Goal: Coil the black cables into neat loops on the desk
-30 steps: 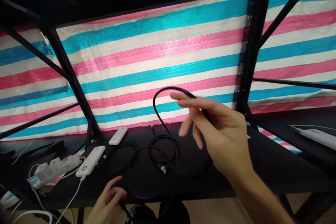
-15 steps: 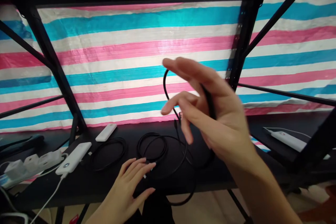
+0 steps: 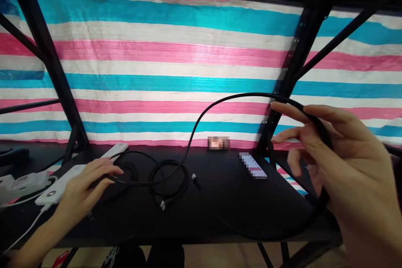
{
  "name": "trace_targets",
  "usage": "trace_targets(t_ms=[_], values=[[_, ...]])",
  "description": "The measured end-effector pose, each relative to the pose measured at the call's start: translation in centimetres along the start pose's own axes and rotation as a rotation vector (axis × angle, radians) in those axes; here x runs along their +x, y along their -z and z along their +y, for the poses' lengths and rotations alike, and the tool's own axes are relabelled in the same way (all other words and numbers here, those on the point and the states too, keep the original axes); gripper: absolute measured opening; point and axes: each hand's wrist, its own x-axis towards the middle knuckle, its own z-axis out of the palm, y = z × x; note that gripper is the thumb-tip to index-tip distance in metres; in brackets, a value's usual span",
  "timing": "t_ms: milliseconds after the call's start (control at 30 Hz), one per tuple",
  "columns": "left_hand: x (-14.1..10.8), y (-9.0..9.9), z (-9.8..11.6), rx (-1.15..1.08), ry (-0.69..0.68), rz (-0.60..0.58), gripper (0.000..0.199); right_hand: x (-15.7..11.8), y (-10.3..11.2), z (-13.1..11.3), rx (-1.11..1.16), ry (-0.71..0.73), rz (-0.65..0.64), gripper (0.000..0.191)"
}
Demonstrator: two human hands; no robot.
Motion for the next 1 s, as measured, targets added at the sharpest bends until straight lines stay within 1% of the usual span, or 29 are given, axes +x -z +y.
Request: trace_targets(t_ms=[67, 133, 200, 267, 333, 367, 433, 500, 567, 633, 700, 767, 833, 867, 933, 1000], values=[[1.0, 0.5, 0.2, -0.055, 0.074, 0.032, 0.009, -0.1, -0.5, -0.2, 0.118, -0.041, -0.01, 0.021], [2.1, 0.7, 0.4, -0.116, 0.109, 0.039, 0.005, -0.4, -1.2, -0.6, 0.147, -0.008, -0.007, 0.018], [3.5, 0.5, 0.5, -0.175, 0.132, 0.063, 0.007, -0.8, -2.3, -1.1, 0.079, 0.055, -0.021, 0.017], [5.0, 0.0, 0.4, -0.25, 0.164, 0.126, 0.009, -1.1, -3.6, -1.5, -0.015, 0.136, -0.057, 0.018], [6.6, -0.8, 0.4, -0.345, 0.184, 0.199, 0.009, -1.2, -4.9, -1.6, -0.052, 0.211, -0.126, 0.022], [7.4, -1.2, 0.6, -0.393, 0.18, 0.223, 0.008, -1.3, -5.5, -1.5, -0.041, 0.237, -0.171, 0.026], [8.9, -2.1, 1.4, -0.456, 0.142, 0.225, 0.01, -1.3, -6.9, -1.3, 0.012, 0.262, -0.278, 0.04], [10.1, -3.0, 2.6, -0.451, 0.06, 0.22, 0.013, -1.5, -8.4, -1.2, 0.065, 0.286, -0.391, 0.054], [10.7, -3.6, 4.0, -0.398, -0.034, 0.209, 0.016, -2.0, -10.1, -1.1, 0.117, 0.291, -0.497, 0.068], [10.9, -3.9, 5.3, -0.345, -0.137, 0.201, 0.017, -2.9, -11.7, -1.0, 0.161, 0.271, -0.566, 0.074], [10.6, -3.9, 6.3, -0.294, -0.228, 0.201, 0.018, -3.9, -13.2, -0.8, 0.214, 0.212, -0.621, 0.066], [9.9, -3.6, 6.8, -0.221, -0.299, 0.206, 0.015, -4.7, -14.2, -0.6, 0.316, 0.099, -0.676, 0.058], [9.0, -3.1, 6.8, -0.122, -0.345, 0.205, 0.01, -5.4, -14.8, -0.5, 0.446, -0.021, -0.702, 0.051], [8.6, -2.9, 6.6, -0.066, -0.354, 0.21, 0.013, -5.6, -15.0, -0.5, 0.505, -0.061, -0.69, 0.048], [7.6, -2.5, 5.7, 0.048, -0.31, 0.235, 0.031, -5.9, -15.1, -0.8, 0.568, -0.093, -0.625, 0.037], [6.6, -2.4, 4.4, 0.129, -0.167, 0.272, 0.05, -6.2, -14.9, -1.3, 0.563, -0.082, -0.524, 0.027]])
